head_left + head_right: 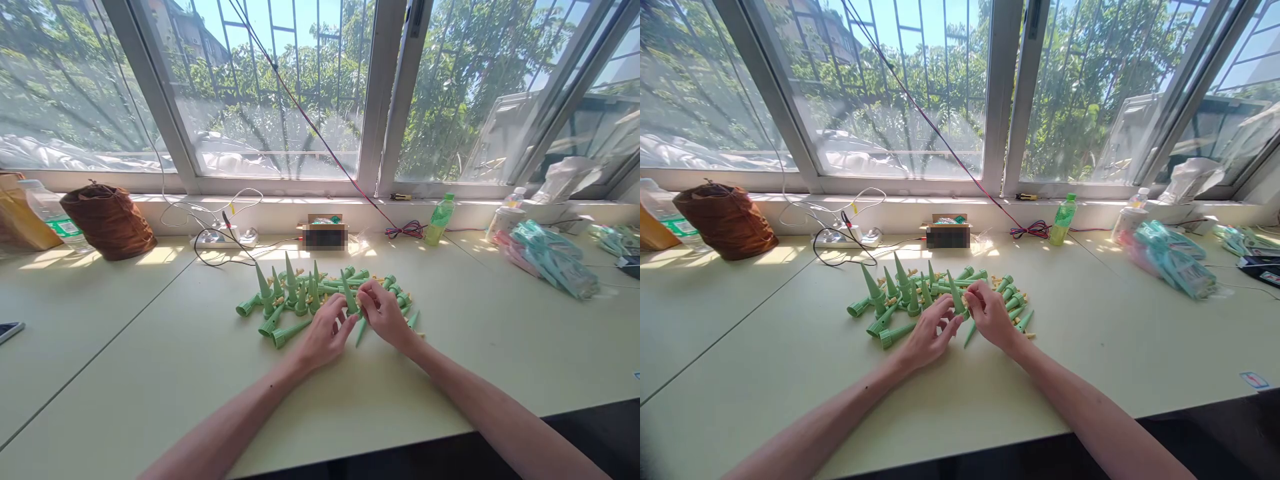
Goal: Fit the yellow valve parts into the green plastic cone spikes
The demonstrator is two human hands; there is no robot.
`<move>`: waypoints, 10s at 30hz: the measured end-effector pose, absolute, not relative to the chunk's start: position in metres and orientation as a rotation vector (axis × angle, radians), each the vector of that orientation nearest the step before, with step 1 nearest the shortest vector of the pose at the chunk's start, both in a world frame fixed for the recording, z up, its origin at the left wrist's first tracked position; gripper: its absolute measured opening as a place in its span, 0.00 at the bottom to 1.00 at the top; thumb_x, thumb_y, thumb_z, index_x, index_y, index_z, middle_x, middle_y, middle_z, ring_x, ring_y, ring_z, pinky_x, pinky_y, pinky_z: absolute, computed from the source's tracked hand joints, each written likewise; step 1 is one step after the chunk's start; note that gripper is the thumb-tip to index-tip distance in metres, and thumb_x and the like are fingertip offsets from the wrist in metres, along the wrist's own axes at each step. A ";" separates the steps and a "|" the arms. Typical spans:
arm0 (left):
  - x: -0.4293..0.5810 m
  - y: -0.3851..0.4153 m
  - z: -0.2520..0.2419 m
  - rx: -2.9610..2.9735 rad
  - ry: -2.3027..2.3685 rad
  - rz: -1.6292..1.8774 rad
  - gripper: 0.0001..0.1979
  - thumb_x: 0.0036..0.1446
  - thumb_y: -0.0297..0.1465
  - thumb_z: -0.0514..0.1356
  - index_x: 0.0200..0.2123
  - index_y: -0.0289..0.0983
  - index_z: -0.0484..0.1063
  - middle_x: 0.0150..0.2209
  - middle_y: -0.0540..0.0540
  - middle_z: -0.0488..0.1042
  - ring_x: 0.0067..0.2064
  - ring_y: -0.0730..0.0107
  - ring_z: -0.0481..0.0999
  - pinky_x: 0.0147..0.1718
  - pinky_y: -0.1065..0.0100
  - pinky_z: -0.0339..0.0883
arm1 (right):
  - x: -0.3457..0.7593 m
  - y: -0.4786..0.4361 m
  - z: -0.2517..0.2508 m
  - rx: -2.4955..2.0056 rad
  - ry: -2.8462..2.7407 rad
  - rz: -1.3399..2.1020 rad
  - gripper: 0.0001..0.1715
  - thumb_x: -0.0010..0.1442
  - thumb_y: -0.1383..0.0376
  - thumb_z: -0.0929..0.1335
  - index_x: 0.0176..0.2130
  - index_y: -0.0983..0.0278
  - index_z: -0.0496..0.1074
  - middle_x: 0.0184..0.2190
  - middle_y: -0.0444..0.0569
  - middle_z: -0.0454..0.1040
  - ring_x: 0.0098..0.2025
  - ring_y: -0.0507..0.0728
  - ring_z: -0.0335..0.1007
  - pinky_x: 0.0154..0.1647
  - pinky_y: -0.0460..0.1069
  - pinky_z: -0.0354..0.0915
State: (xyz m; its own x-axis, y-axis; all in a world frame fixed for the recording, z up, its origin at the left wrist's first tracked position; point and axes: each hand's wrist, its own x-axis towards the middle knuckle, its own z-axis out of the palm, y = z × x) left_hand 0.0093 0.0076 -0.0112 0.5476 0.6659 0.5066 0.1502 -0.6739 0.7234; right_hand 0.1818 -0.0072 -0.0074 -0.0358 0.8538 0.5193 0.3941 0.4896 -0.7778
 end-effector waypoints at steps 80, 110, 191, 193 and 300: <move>0.011 0.009 -0.011 1.734 0.805 1.172 0.16 0.63 0.44 0.56 0.46 0.37 0.65 0.34 0.50 0.66 0.22 0.81 0.67 0.19 0.76 0.61 | 0.176 -0.011 -0.008 -1.009 -1.670 0.495 0.12 0.69 0.57 0.61 0.36 0.60 0.62 0.20 0.40 0.65 0.21 0.51 0.60 0.24 0.47 0.59; 0.010 0.007 -0.010 2.294 0.725 1.407 0.07 0.67 0.31 0.52 0.45 0.38 0.68 0.42 0.43 0.70 0.26 0.79 0.65 0.26 0.74 0.65 | 0.177 -0.011 -0.010 -1.031 -1.628 0.588 0.17 0.71 0.54 0.58 0.32 0.59 0.60 0.19 0.40 0.62 0.20 0.51 0.56 0.22 0.47 0.55; 0.012 0.002 0.003 1.575 0.970 0.728 0.41 0.62 0.58 0.42 0.24 0.30 0.78 0.10 0.48 0.62 0.14 0.74 0.58 0.19 0.70 0.53 | 0.178 -0.011 -0.006 -1.056 -1.775 0.365 0.16 0.69 0.63 0.60 0.28 0.61 0.59 0.20 0.40 0.61 0.21 0.50 0.53 0.24 0.46 0.53; 0.012 0.003 0.003 1.565 0.966 0.722 0.41 0.61 0.58 0.42 0.26 0.30 0.78 0.11 0.48 0.63 0.14 0.74 0.58 0.18 0.70 0.53 | 0.179 -0.010 -0.007 -1.057 -1.773 0.363 0.16 0.69 0.62 0.59 0.28 0.61 0.59 0.20 0.40 0.61 0.21 0.50 0.53 0.23 0.46 0.53; 0.008 0.010 -0.001 1.630 0.851 0.784 0.31 0.62 0.55 0.51 0.24 0.33 0.71 0.13 0.52 0.63 0.15 0.79 0.58 0.16 0.75 0.50 | 0.179 -0.009 -0.005 -1.071 -1.679 0.400 0.18 0.70 0.59 0.60 0.27 0.61 0.60 0.18 0.39 0.61 0.20 0.50 0.54 0.24 0.46 0.54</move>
State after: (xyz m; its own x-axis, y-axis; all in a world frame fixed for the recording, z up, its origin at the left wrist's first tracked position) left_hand 0.0082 0.0099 -0.0010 0.5259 0.8481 0.0649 0.1345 -0.1583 0.9782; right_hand 0.1787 -0.0087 -0.0047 -0.0429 0.8060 0.5904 0.4527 0.5425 -0.7077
